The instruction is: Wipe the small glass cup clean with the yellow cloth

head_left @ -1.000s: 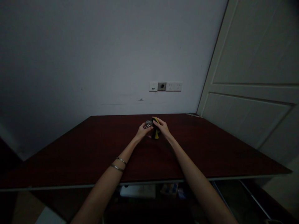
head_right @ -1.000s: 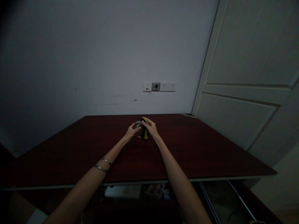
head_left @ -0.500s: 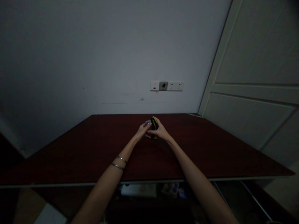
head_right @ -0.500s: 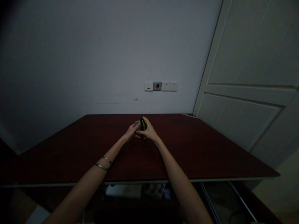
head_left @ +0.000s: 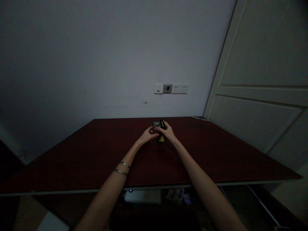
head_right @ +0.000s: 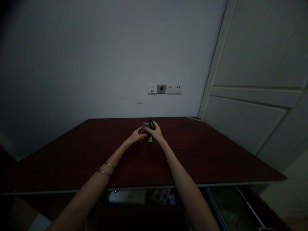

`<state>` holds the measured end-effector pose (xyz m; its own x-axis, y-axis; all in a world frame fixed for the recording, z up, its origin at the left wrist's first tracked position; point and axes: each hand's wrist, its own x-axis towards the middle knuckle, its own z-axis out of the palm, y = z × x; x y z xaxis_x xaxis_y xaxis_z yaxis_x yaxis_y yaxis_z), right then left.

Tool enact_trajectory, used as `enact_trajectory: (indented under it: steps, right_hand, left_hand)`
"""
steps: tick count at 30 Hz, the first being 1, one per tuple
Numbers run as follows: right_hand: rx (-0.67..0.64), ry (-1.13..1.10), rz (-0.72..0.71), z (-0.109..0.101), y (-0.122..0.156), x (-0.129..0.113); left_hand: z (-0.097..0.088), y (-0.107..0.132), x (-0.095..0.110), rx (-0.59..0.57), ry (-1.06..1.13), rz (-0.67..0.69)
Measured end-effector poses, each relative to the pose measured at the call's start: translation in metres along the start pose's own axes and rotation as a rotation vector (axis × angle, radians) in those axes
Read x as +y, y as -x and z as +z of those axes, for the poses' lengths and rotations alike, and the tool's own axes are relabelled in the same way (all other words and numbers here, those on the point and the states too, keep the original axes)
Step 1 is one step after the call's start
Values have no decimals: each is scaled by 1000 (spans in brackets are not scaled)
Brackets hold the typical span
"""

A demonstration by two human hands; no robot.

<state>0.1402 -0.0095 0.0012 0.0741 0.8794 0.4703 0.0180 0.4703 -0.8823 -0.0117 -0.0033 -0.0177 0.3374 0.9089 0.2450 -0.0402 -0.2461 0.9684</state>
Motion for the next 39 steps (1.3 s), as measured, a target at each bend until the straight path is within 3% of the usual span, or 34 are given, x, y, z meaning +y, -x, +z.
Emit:
enact_trajectory:
  steps: [9,14,16,20,26,29,35,39]
  right_hand:
    - [-82,44,-10,7,5,4]
    - [-104,36,15,6,7,-2]
    - [-58,16,0,7,6,-3]
    - [31,9,-119,9,7,-5]
    - [-95,116,-351,9,16,-13]
    - [-35,88,-324,7,14,-14]
    - [81,3,-91,5,5,-9]
    - [1,94,-247,8,14,-14]
  left_hand:
    - [6,-3,4,81,2,202]
    - [8,-1,7,122,5,195]
    - [10,0,8,141,-3,182]
    - [13,2,10,133,-51,172]
    - [18,5,9,113,-53,216]
    - [21,6,11,94,-47,255]
    - [22,6,6,71,-137,263]
    - [18,1,-2,87,-89,255]
